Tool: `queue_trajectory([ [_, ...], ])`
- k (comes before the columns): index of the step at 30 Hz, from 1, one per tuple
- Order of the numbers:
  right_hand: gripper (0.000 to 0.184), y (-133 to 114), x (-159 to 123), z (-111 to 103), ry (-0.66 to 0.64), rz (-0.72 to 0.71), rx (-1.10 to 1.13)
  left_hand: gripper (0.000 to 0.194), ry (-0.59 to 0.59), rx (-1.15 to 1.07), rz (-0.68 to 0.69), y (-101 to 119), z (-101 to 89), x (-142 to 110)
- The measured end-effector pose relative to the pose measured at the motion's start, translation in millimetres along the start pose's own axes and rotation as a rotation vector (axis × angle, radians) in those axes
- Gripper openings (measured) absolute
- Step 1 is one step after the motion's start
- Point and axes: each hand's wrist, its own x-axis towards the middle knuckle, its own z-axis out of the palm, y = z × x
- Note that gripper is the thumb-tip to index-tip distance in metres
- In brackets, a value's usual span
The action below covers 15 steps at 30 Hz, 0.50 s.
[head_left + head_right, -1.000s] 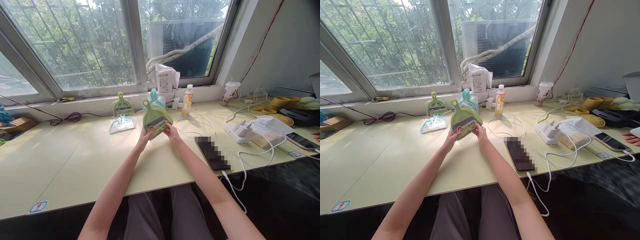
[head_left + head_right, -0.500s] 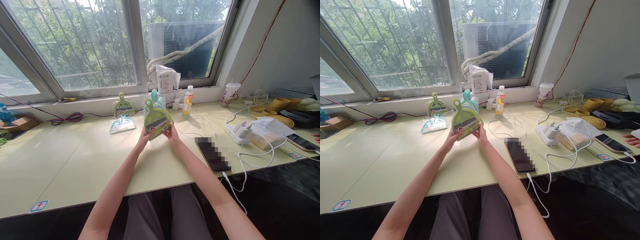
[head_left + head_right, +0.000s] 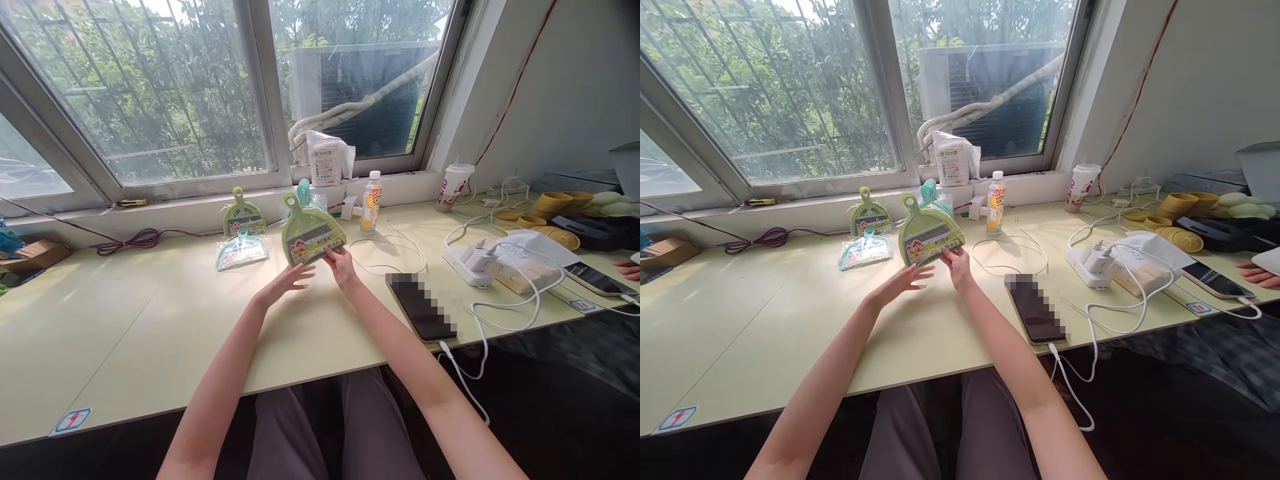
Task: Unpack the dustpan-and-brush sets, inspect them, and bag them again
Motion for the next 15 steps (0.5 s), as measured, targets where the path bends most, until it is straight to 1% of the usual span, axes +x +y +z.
queue_trajectory([
  [3, 0.028, 1.7, -3.4, 4.3, -0.008, 0.038, -0.012, 0.052, 0.199, -0.089, 0.159, -3.2, -3.0, 6.2],
  [4, 0.026, 2.4, -4.6, 5.9, -0.012, 0.057, -0.018, 0.053, 0.269, -0.102, 0.186, -4.7, -3.9, 8.2],
  [6, 0.022, 2.4, -5.2, 8.1, -0.006, 0.109, -0.043, 0.057, 0.384, -0.111, 0.180, -8.3, -5.7, 11.9],
  [8, 0.015, -0.8, -3.1, 8.0, -0.007, 0.182, -0.092, 0.059, 0.436, -0.124, 0.131, -11.7, -7.8, 14.9],
  [10, 0.009, -6.9, 0.4, 5.4, -0.057, 0.270, -0.165, 0.057, 0.446, -0.158, 0.090, -14.0, -10.9, 17.5],
  [12, 0.020, -13.7, 2.5, 2.0, -0.151, 0.318, -0.303, 0.052, 0.476, -0.232, 0.086, -14.9, -15.4, 19.5],
  [13, 0.024, -16.7, 2.4, 0.5, -0.176, 0.290, -0.418, 0.049, 0.512, -0.283, 0.092, -14.9, -18.3, 20.2],
  [14, 0.027, -19.1, 1.5, -0.7, -0.185, 0.212, -0.564, 0.046, 0.565, -0.336, 0.092, -14.8, -21.5, 20.5],
  [15, 0.027, -21.1, -0.2, -1.5, -0.188, 0.083, -0.733, 0.043, 0.627, -0.384, 0.085, -14.7, -25.0, 20.4],
])
